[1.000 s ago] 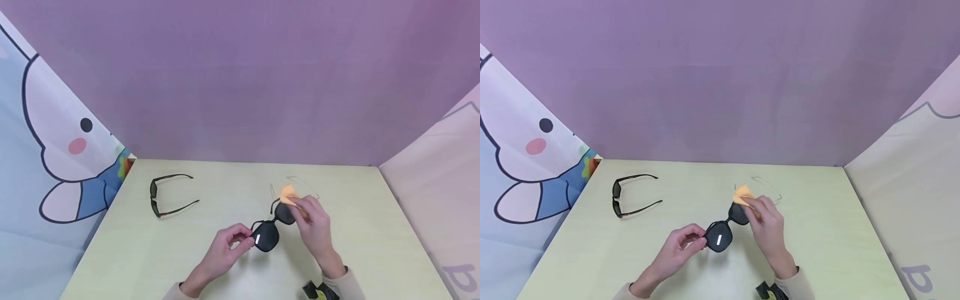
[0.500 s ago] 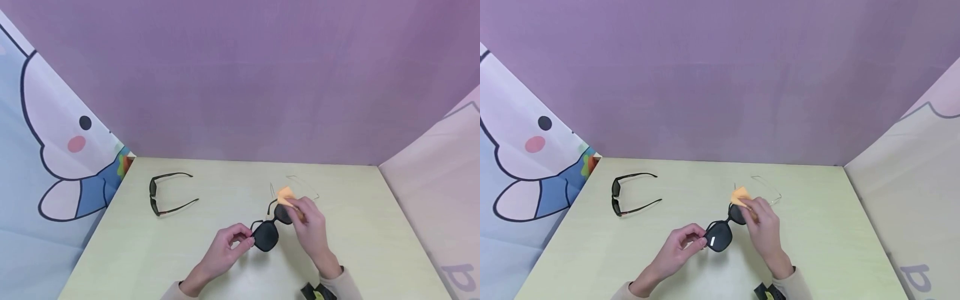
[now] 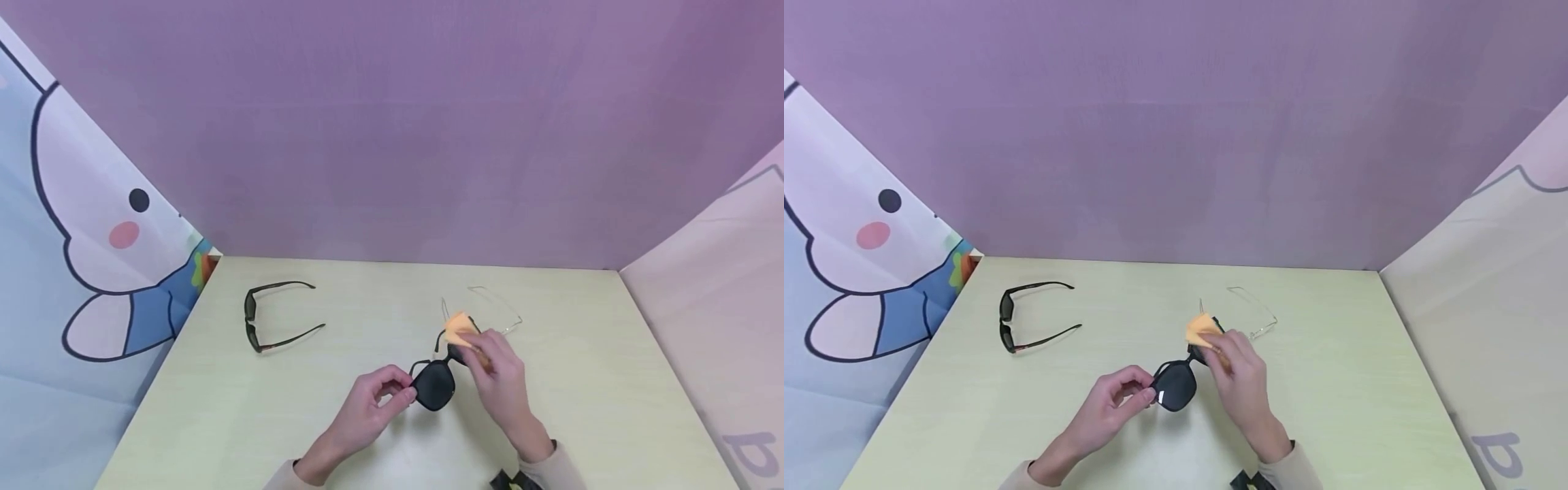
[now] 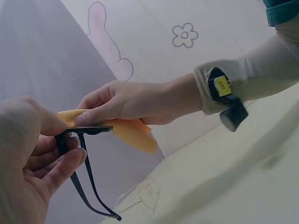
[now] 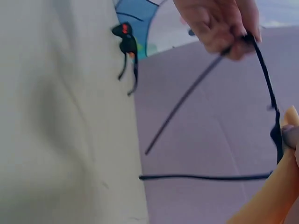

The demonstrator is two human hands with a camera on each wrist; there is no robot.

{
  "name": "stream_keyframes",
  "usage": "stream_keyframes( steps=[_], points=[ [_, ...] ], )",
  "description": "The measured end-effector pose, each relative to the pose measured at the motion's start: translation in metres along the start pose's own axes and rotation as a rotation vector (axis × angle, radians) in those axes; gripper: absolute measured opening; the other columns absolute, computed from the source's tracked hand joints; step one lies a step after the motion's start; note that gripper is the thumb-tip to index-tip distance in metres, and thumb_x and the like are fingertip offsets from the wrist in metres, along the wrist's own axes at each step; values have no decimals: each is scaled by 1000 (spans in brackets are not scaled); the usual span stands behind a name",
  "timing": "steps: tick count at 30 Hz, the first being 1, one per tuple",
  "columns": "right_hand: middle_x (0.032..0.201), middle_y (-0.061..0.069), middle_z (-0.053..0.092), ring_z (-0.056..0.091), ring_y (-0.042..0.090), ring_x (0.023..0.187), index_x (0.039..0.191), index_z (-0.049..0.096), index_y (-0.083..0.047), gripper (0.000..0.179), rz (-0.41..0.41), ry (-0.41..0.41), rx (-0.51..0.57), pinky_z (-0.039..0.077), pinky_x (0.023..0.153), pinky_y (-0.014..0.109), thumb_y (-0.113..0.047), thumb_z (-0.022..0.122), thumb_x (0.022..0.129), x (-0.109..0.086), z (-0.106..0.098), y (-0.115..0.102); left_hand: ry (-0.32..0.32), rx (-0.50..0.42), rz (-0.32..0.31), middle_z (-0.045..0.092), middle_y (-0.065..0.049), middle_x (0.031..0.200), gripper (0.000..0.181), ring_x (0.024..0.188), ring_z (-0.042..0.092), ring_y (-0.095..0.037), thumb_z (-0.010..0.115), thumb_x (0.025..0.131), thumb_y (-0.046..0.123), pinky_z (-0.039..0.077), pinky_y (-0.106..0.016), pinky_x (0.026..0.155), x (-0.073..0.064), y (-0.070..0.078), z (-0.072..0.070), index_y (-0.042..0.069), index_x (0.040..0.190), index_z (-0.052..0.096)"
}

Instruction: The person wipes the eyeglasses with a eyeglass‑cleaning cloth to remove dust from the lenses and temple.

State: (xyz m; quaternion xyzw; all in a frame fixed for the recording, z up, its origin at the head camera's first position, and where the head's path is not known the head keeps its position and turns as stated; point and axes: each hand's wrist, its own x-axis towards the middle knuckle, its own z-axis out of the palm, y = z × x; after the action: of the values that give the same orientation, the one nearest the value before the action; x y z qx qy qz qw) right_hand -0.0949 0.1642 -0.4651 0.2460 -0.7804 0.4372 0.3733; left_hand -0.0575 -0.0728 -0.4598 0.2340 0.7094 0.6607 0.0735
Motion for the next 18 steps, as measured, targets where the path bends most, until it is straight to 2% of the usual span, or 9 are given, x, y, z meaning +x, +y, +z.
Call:
stream_keyframes(
  steps=[3,5,7,10,12,16,18],
  points=[
    [82,6,63,44,9,68,103,75,-1,12,32,39,-10,36,50,12,-6,75,92,5,-4,4,-6,-6,4,68,-15,91,8,83,66,-10,65,101,8,57,-27,81,0,1,0,1,101,67],
    [81,6,62,45,10,69,103,75,-1,13,37,44,-10,36,51,13,-4,76,91,5,-5,4,-6,-4,6,68,-15,91,8,84,66,-12,65,101,8,57,-27,81,0,2,0,1,101,67],
    [82,5,63,45,9,70,103,75,-1,13,17,21,-7,37,51,12,-12,72,96,3,-3,1,-1,-1,5,68,-15,91,8,83,67,-18,65,100,8,57,-27,82,0,2,0,1,101,67],
    [82,3,62,46,10,71,101,75,-1,29,-44,-33,0,37,53,12,-28,64,103,-3,1,-7,12,9,4,68,-14,91,7,83,68,-24,65,100,8,58,-27,81,0,1,0,1,101,67],
    [83,2,62,46,9,70,100,75,-2,31,-65,-54,-1,37,53,11,-30,62,104,-5,3,-10,16,9,3,69,-14,91,7,82,68,-25,65,100,7,58,-27,80,0,1,0,0,101,68],
    [82,3,61,44,9,68,101,74,-2,32,-27,-24,-19,36,52,11,-31,62,104,-1,1,-7,8,0,7,69,-15,91,7,83,68,-23,65,100,7,58,-27,80,-1,1,0,0,101,68],
    [82,4,62,44,9,68,102,74,-2,26,1,-2,-29,35,51,11,-26,66,102,3,-3,-1,1,-5,8,69,-15,91,7,83,68,-20,65,100,7,58,-27,81,-1,1,1,0,101,68]
  ],
)
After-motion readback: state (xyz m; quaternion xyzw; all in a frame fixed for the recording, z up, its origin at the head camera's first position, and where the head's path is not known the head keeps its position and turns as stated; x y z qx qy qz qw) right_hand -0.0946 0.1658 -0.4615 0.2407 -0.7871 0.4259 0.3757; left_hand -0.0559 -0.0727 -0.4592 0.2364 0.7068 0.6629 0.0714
